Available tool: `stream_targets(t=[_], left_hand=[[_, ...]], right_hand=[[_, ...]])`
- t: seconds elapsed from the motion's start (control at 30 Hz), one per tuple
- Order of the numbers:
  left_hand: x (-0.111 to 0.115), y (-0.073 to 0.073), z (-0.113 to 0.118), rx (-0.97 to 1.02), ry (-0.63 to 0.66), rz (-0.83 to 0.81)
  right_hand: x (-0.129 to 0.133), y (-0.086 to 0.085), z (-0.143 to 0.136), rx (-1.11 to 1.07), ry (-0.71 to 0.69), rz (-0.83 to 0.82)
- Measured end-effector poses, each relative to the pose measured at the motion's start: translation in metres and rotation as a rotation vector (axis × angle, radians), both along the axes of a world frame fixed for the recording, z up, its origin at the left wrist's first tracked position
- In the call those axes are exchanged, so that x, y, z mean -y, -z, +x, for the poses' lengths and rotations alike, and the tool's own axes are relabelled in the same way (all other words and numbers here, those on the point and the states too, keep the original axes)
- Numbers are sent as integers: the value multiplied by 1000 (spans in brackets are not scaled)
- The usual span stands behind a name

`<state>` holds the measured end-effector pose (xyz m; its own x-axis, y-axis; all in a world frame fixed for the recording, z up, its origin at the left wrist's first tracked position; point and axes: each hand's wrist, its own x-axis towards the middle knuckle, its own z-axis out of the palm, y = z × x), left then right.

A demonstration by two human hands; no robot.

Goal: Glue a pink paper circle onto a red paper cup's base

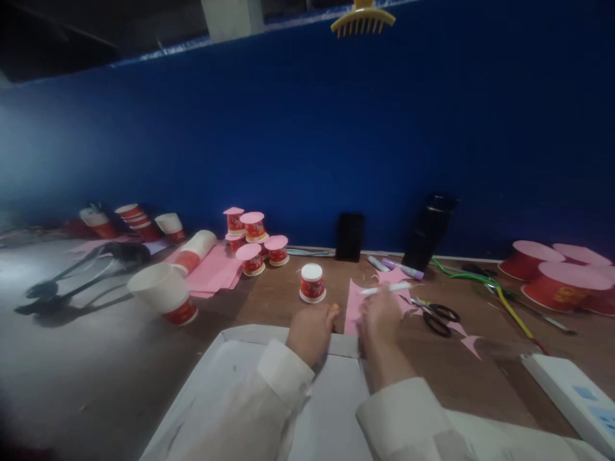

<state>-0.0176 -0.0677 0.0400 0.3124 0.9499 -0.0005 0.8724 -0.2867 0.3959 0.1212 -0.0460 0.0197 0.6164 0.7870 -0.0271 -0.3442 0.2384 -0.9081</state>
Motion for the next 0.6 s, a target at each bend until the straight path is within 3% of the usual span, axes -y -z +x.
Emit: stream_targets(t=[0.1, 0.3, 0.4, 0.5, 0.6], left_hand=[[-1, 3, -1, -7, -76, -10], [-4, 17, 3, 18, -32, 15], [-11, 20, -7, 181, -54, 91], [-22, 16, -21, 450, -225, 286], [-38, 14, -30, 552, -441, 325]], right_hand=[[-2, -7, 10, 7, 67, -21], [8, -6, -24, 72, -30, -40], [12, -7, -30, 76, -47, -48], [15, -8, -28, 75, -43, -55], [15, -7, -28, 110, -51, -61]])
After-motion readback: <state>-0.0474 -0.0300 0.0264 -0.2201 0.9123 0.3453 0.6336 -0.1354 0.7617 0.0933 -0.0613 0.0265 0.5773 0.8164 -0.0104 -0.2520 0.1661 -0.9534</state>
